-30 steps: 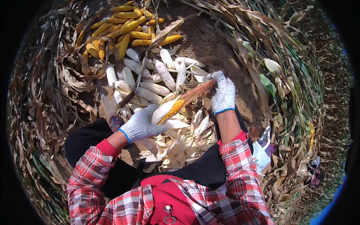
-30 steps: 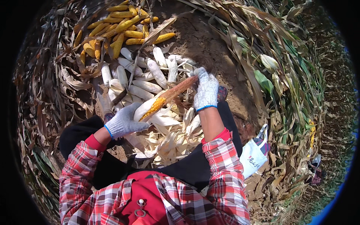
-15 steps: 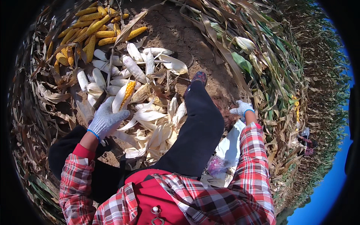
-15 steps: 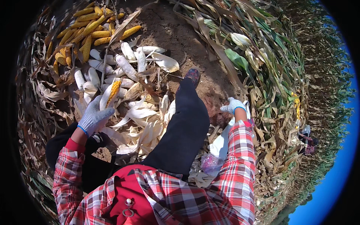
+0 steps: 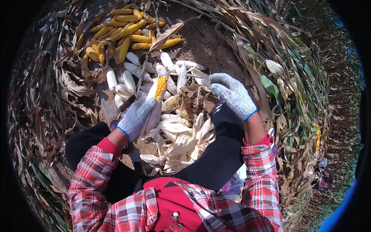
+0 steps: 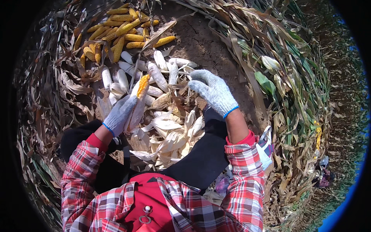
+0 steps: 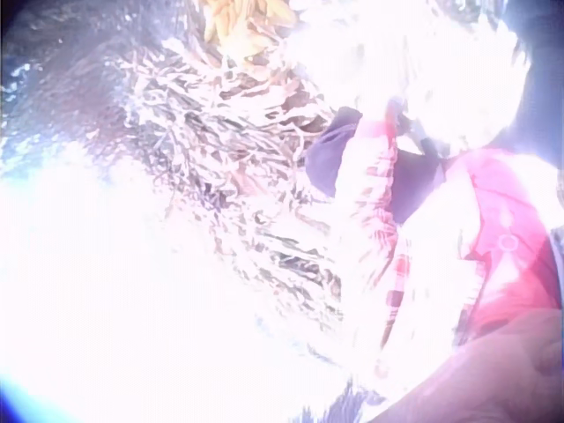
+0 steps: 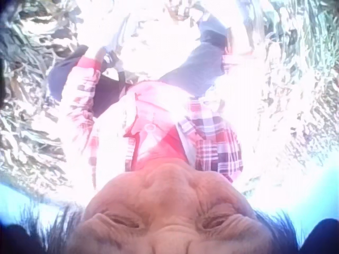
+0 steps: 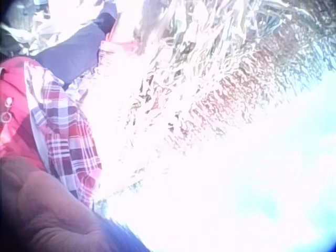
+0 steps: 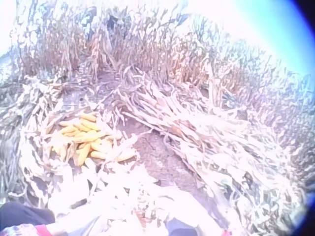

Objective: The person sits in a cornfield and shucks corn cobs by hand, removing the husks and placing the shucked cobs into a pile. The person handles multiple cobs one at a time, separating husks from kernels.

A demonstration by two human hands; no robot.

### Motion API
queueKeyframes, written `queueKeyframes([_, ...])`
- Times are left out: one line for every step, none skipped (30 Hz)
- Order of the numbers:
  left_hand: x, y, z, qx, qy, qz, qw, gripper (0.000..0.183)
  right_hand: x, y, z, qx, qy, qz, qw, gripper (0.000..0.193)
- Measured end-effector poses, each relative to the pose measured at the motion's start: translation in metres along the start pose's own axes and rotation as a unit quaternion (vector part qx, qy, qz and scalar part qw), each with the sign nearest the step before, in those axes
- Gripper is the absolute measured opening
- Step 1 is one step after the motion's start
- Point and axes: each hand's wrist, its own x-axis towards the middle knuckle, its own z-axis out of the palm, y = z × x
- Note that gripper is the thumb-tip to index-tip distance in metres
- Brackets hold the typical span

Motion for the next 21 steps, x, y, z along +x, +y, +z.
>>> queueKeyframes([0.001,0.002,0.005,0.002,-0.003,0.007,1.000,0.039,0.006,-0.010,0.021,0.014,-0.037,-0.026,0.999,0.039])
queueKeyframes([0.004,-0.003,0.000,0.001,-0.022,0.003,1.000,0.035,0.014,-0.015,0.042,-0.018,-0.046,-0.089,0.995,0.040])
queueKeyframes([0.003,0.000,0.002,0.015,-0.015,0.019,1.000,0.034,0.018,-0.025,0.063,0.011,-0.067,-0.058,0.996,0.043])
queueKeyframes([0.004,0.003,0.008,0.028,-0.013,0.033,0.999,0.034,0.025,-0.013,0.082,-0.017,-0.056,-0.106,0.993,0.046])
queueKeyframes([0.003,0.004,0.005,0.035,-0.029,0.013,0.999,0.035,0.031,-0.009,0.098,0.050,-0.052,-0.072,0.995,0.047])
queueKeyframes([-0.003,0.009,0.012,0.035,0.025,0.033,0.999,0.045,0.037,-0.007,0.113,0.117,-0.055,-0.036,0.991,0.049])
queueKeyframes([-0.007,0.015,0.014,0.050,0.027,0.015,0.998,0.045,0.036,-0.013,0.117,0.184,-0.053,0.007,0.982,0.044])
queueKeyframes([-0.008,0.019,0.013,0.065,0.028,-0.004,0.997,0.044,0.038,-0.021,0.119,0.232,-0.057,0.039,0.970,0.043])
queueKeyframes([-0.007,0.015,0.010,0.104,0.025,0.011,0.994,0.044,0.041,-0.022,0.119,0.246,-0.071,0.071,0.964,0.042])
queueKeyframes([-0.006,0.012,0.007,0.132,0.025,0.003,0.991,0.045,0.045,-0.023,0.118,0.260,-0.084,0.103,0.957,0.041])
queueKeyframes([-0.009,0.009,0.005,0.116,0.026,-0.003,0.993,0.046,0.047,-0.026,0.120,0.259,-0.072,0.063,0.961,0.033])
queueKeyframes([-0.012,0.012,0.007,0.099,0.025,-0.007,0.995,0.047,0.049,-0.027,0.121,0.262,-0.088,0.087,0.957,0.030])
queueKeyframes([-0.011,0.012,0.008,0.089,0.027,0.000,0.996,0.048,0.051,-0.026,0.124,0.281,-0.081,0.081,0.953,0.028])
queueKeyframes([-0.010,0.011,0.009,0.079,0.028,0.007,0.996,0.048,0.052,-0.023,0.127,0.300,-0.075,0.076,0.948,0.027])
queueKeyframes([-0.010,0.011,0.009,0.069,0.029,0.014,0.997,0.049,0.052,-0.025,0.127,0.330,-0.072,0.085,0.937,0.023])
queueKeyframes([-0.009,0.011,0.009,0.065,0.027,0.007,0.998,0.049,0.052,-0.025,0.128,0.351,-0.061,0.090,0.930,0.022])
queueKeyframes([-0.009,0.013,0.010,0.060,0.024,0.000,0.998,0.049,0.053,-0.024,0.130,0.371,-0.050,0.096,0.922,0.021])
queueKeyframes([-0.010,0.015,0.011,0.056,0.022,-0.009,0.998,0.049,0.054,-0.024,0.131,0.391,-0.040,0.103,0.914,0.020])
queueKeyframes([-0.010,0.018,0.012,0.066,0.020,-0.012,0.998,0.049,0.054,-0.028,0.130,0.367,-0.040,0.104,0.924,0.018])
queueKeyframes([-0.009,0.016,0.013,0.049,0.018,-0.009,0.999,0.049,0.054,-0.026,0.132,0.369,-0.041,0.104,0.923,0.018])
queueKeyframes([-0.008,0.015,0.014,0.033,0.015,-0.006,0.999,0.049,0.055,-0.025,0.134,0.370,-0.041,0.104,0.922,0.018])
